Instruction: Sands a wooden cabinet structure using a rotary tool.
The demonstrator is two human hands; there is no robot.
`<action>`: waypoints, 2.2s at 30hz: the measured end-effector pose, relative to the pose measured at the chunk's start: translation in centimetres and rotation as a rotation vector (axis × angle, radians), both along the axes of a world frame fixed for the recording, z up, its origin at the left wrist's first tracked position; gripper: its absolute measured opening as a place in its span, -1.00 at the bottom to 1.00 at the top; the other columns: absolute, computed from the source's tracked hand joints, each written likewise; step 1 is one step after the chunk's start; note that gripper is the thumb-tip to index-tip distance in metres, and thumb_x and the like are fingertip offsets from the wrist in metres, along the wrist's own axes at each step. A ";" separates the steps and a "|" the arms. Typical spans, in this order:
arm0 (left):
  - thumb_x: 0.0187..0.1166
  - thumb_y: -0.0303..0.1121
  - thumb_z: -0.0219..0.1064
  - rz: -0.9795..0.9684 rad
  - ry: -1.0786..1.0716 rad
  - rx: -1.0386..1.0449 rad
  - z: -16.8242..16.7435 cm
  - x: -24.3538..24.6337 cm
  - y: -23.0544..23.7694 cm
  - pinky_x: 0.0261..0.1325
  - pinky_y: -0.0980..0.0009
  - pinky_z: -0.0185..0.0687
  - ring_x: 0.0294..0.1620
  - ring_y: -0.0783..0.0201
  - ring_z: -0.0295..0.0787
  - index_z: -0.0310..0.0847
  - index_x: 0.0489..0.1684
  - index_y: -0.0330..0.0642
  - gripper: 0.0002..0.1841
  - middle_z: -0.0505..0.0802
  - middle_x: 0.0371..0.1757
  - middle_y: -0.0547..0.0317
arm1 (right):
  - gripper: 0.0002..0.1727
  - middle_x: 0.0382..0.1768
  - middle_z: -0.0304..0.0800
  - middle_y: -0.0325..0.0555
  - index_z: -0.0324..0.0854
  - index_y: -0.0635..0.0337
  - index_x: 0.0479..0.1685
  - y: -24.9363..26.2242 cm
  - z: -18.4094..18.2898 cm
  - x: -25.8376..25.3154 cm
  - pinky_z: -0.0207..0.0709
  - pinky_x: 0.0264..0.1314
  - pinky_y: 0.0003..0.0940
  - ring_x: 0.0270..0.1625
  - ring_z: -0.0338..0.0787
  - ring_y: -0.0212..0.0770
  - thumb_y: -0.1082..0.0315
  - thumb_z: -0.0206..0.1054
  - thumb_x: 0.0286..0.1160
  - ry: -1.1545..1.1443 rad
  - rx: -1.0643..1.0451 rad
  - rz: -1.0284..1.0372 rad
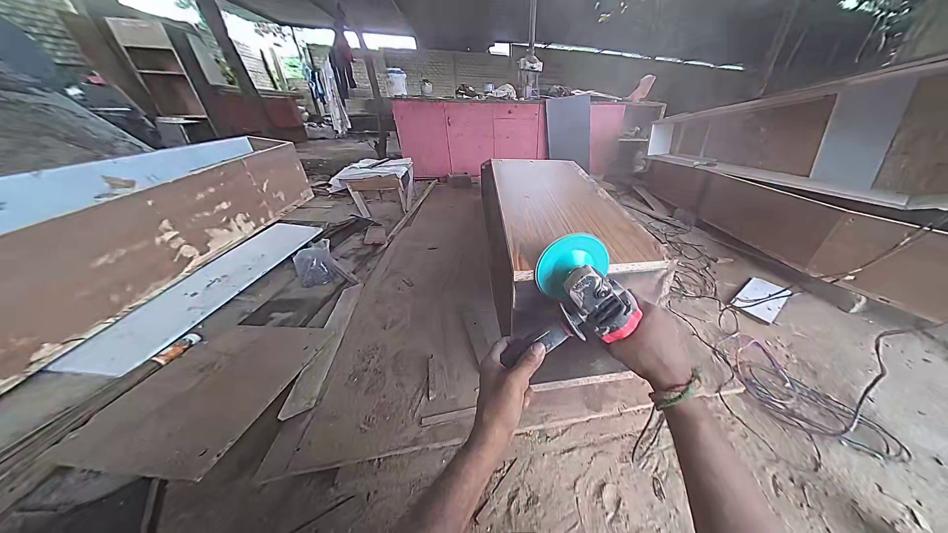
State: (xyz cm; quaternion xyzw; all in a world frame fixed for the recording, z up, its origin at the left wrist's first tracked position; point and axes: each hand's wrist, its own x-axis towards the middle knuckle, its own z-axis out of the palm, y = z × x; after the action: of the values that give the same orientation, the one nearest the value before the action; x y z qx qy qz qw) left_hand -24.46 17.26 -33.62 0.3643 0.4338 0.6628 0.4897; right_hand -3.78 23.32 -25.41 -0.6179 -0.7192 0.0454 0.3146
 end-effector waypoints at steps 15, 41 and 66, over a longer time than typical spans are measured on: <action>0.54 -0.23 0.49 -0.047 -0.152 0.000 -0.6 -1.9 -0.8 -0.78 0.50 0.31 -0.83 0.44 0.22 0.61 -0.08 -0.18 -0.74 0.35 -0.72 0.34 | -0.40 -0.22 0.91 -0.06 0.75 -0.02 0.03 -0.6 1.2 -2.5 0.72 -0.09 0.30 -0.06 0.92 0.07 -0.10 0.63 -0.10 -0.057 0.048 0.038; 0.70 -0.29 0.26 -0.031 -0.194 -0.116 -5.9 -2.5 -2.0 -0.77 0.48 0.41 -0.86 0.44 0.22 0.54 -0.22 -0.10 -0.87 0.31 -0.76 0.37 | -0.28 -0.03 0.91 -0.05 0.73 0.06 0.15 -1.5 -2.6 -3.2 0.73 0.08 0.14 0.07 0.90 0.02 -0.15 0.62 -0.07 -0.172 -0.031 0.122; 0.56 -0.23 0.48 -0.118 -0.021 -0.142 -2.0 2.2 0.7 -0.80 0.49 0.20 -0.86 0.43 0.13 0.60 -0.23 -0.15 -0.79 0.27 -0.76 0.36 | -0.38 -0.19 0.91 -0.10 0.76 0.01 0.01 0.7 -2.9 3.1 0.75 -0.04 0.22 -0.07 0.92 -0.03 -0.11 0.65 -0.11 0.031 0.029 0.034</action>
State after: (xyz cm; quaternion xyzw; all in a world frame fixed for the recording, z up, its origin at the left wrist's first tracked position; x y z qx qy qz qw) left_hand -22.22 17.91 -35.58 0.3466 0.4527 0.6040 0.5569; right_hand -0.71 24.06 -28.29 -0.6002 -0.7251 0.0501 0.3338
